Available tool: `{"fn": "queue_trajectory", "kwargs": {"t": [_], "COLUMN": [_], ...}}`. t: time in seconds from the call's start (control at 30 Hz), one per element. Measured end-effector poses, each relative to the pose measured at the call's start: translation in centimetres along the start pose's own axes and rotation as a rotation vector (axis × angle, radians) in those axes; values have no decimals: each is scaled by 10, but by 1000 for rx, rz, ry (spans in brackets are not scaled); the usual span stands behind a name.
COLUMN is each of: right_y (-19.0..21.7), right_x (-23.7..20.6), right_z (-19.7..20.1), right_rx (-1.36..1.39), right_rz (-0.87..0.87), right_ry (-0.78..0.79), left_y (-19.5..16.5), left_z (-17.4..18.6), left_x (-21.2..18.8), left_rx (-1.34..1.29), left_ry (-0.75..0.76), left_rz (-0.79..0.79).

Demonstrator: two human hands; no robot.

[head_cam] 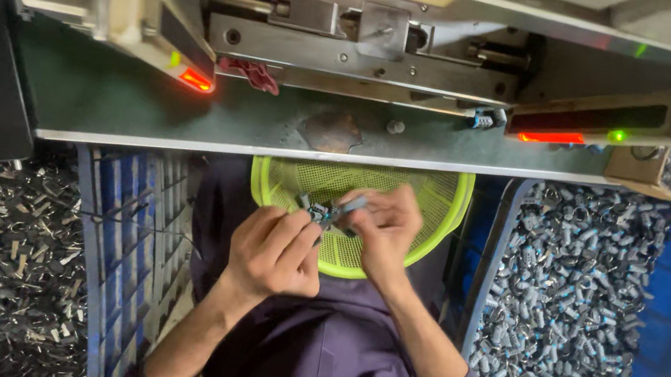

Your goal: The person assembles small keychains by attaching metal rings to cylindrical components. They pick items from a green basket, connect the parts by hand, and place the finished keychains into a large blue bin.

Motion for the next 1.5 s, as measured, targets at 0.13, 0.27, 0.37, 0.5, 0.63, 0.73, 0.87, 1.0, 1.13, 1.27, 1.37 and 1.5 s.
{"fn": "queue_trajectory", "kwargs": {"t": [0.13, 0.27, 0.37, 0.5, 0.63, 0.73, 0.87, 1.0, 1.13, 1.27, 1.37, 1.5], "right_y": [55, 125, 155, 152, 179, 196, 134, 29, 23, 14, -1, -7], "right_x": [31, 81, 113, 147, 143, 106, 44, 0, -21, -14, -12, -13], "right_z": [3, -20, -58, -74, -89, -88, -72, -52, -35, -15, -7, -15], "right_rx": [-53, -327, -1003, -765, -901, -1229, -770, -689, -376, -242, 70, 165], "right_rz": [309, 673, 1048, 774, 783, 1024, 708, -16, 169, 79, -72, 7], "right_ry": [7, -36, 80, 20, 167, 136, 374, 318, 160, 110, 91, 159], "left_y": [8, 24, 31, 29, 28, 33, 41, 39, 38, 30, 21, 11], "left_z": [5, -16, -46, -51, -50, -41, -18, -1, -12, -17, -4, 8], "left_x": [-6, -21, -50, -61, -67, -63, -49, -32, -26, -15, -7, -3], "left_rx": [-70, -380, -931, -1218, -1301, -1129, -1165, -1044, -939, -704, -418, -166], "left_ry": [-44, 96, 176, 85, 93, 118, 26, 36, 36, 88, -23, -72], "left_rz": [189, 580, 1020, 875, 807, 805, 749, 591, 726, 572, 283, 104]}}
Point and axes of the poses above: each hand's wrist, its own x-axis towards the middle knuckle, its own z-axis out of the back of the hand, y = z × x, the point moved 6 cm from there along x, towards the middle knuckle, and after that the axes turned 3 degrees about y, right-handed, at the moved point
